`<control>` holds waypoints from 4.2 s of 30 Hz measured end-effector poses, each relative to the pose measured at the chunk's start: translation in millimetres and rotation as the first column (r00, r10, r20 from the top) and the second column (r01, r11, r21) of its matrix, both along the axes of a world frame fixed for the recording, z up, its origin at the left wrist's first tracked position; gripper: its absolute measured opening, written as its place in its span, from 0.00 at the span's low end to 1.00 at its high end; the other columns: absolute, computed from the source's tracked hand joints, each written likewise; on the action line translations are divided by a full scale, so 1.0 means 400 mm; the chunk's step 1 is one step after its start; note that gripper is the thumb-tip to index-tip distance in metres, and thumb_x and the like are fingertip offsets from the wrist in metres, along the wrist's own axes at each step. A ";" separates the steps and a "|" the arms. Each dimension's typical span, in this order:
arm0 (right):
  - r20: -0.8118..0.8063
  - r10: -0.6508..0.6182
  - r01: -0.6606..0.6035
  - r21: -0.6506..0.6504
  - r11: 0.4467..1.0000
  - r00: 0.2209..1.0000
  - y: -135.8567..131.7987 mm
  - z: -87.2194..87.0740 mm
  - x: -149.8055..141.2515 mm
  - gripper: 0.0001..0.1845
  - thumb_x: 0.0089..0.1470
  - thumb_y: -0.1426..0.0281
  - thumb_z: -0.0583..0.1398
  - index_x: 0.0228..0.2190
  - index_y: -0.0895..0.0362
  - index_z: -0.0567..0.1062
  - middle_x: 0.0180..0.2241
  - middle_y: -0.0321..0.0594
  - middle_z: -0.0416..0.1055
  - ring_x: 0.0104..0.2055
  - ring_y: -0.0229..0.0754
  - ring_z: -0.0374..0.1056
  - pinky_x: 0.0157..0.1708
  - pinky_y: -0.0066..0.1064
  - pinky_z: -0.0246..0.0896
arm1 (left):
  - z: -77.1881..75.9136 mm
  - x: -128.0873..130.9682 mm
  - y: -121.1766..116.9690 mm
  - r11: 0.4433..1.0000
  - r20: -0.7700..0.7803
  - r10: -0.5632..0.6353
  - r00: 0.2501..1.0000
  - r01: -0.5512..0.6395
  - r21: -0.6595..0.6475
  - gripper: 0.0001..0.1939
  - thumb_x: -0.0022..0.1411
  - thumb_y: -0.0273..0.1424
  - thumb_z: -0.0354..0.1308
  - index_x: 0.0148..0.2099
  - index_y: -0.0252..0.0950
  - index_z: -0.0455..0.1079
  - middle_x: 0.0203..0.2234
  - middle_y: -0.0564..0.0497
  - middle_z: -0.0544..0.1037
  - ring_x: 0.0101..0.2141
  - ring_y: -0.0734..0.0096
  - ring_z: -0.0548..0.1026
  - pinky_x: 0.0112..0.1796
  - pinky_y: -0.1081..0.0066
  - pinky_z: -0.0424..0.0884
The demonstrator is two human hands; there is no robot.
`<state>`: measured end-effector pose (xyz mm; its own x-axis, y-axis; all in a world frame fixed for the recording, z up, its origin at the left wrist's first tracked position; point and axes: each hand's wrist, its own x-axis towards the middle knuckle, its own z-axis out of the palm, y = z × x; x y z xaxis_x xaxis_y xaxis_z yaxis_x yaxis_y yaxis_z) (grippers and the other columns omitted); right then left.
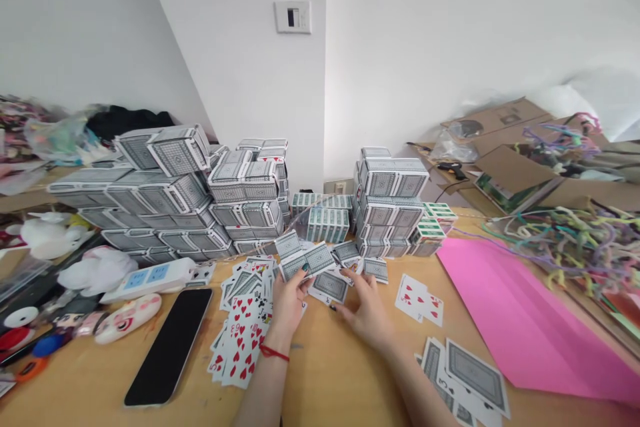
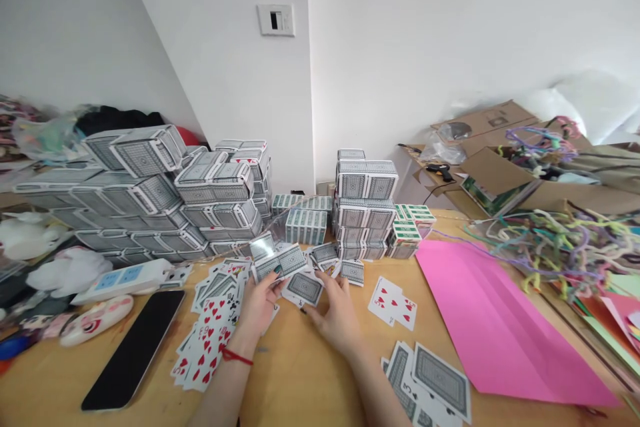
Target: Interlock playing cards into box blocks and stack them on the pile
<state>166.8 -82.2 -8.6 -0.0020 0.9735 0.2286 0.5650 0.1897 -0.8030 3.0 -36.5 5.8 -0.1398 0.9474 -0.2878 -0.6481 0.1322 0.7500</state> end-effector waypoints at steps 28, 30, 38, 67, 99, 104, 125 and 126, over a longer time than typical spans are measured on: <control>-0.788 -0.243 0.044 -0.265 0.963 0.566 0.020 0.011 0.019 0.19 0.41 0.55 0.61 0.29 0.56 0.65 0.24 0.36 0.69 0.22 0.40 0.67 0.21 0.31 0.64 | 0.012 -0.015 -0.004 0.979 0.134 -0.181 0.974 0.191 -0.065 0.10 0.44 0.17 0.60 0.31 0.33 0.68 0.24 0.51 0.78 0.24 0.72 0.75 0.24 0.75 0.74; -0.849 -0.210 -0.012 -0.246 0.969 0.485 0.019 0.012 0.020 0.19 0.42 0.57 0.62 0.30 0.55 0.64 0.26 0.36 0.69 0.24 0.41 0.68 0.21 0.31 0.65 | 0.011 -0.013 0.000 0.985 0.041 -0.162 0.986 0.164 -0.054 0.12 0.43 0.18 0.61 0.32 0.33 0.67 0.27 0.51 0.78 0.25 0.72 0.75 0.26 0.74 0.74; -0.871 -0.221 0.081 -0.207 0.975 0.440 0.026 0.001 0.035 0.18 0.42 0.59 0.62 0.33 0.55 0.67 0.22 0.33 0.67 0.19 0.36 0.64 0.15 0.27 0.61 | 0.011 -0.014 0.001 0.987 -0.080 -0.163 0.983 0.161 -0.028 0.15 0.41 0.20 0.63 0.33 0.35 0.66 0.29 0.51 0.77 0.27 0.71 0.76 0.27 0.73 0.74; -0.562 -0.196 0.096 -0.203 0.975 0.804 0.024 -0.007 0.065 0.17 0.44 0.55 0.57 0.28 0.56 0.70 0.14 0.29 0.57 0.15 0.32 0.50 0.14 0.23 0.45 | -0.004 -0.023 0.005 0.979 -0.277 -0.203 0.939 0.195 -0.057 0.25 0.36 0.25 0.66 0.41 0.32 0.67 0.33 0.45 0.76 0.31 0.63 0.75 0.28 0.69 0.73; -0.550 -0.125 -0.024 -0.255 0.967 0.826 0.024 -0.013 0.052 0.19 0.43 0.53 0.57 0.19 0.57 0.67 0.15 0.32 0.60 0.17 0.34 0.52 0.18 0.25 0.46 | -0.001 0.000 -0.018 0.958 -0.402 -0.259 0.878 0.287 0.009 0.18 0.40 0.25 0.63 0.38 0.33 0.69 0.29 0.48 0.77 0.28 0.67 0.74 0.28 0.71 0.71; -0.544 -0.108 -0.039 -0.252 0.967 0.832 0.019 -0.014 0.046 0.20 0.45 0.52 0.56 0.21 0.57 0.67 0.15 0.31 0.60 0.17 0.33 0.53 0.17 0.25 0.46 | 0.001 0.007 -0.024 0.960 -0.382 -0.252 0.889 0.279 0.015 0.17 0.40 0.24 0.63 0.38 0.33 0.69 0.31 0.48 0.77 0.30 0.67 0.74 0.29 0.72 0.71; -0.585 -0.070 -0.115 -0.273 0.955 0.808 0.018 0.011 0.044 0.20 0.45 0.52 0.56 0.21 0.56 0.64 0.11 0.29 0.59 0.14 0.32 0.51 0.15 0.24 0.44 | 0.006 -0.002 -0.027 0.925 -0.237 -0.378 0.895 0.378 -0.049 0.19 0.40 0.27 0.65 0.38 0.34 0.67 0.28 0.49 0.76 0.25 0.71 0.73 0.24 0.73 0.71; -0.586 -0.067 -0.123 -0.277 0.953 0.807 0.018 0.013 0.044 0.19 0.45 0.52 0.56 0.21 0.56 0.64 0.11 0.29 0.59 0.13 0.32 0.51 0.15 0.24 0.44 | 0.005 -0.004 -0.027 0.922 -0.222 -0.385 0.896 0.383 -0.053 0.19 0.40 0.27 0.65 0.38 0.34 0.67 0.28 0.49 0.76 0.25 0.70 0.73 0.24 0.73 0.71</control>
<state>184.2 -74.9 -3.6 0.0109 0.9955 -0.0947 -0.0304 -0.0943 -0.9951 1.5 -47.4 7.6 0.1728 0.9384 -0.2993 -0.3616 0.3431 0.8669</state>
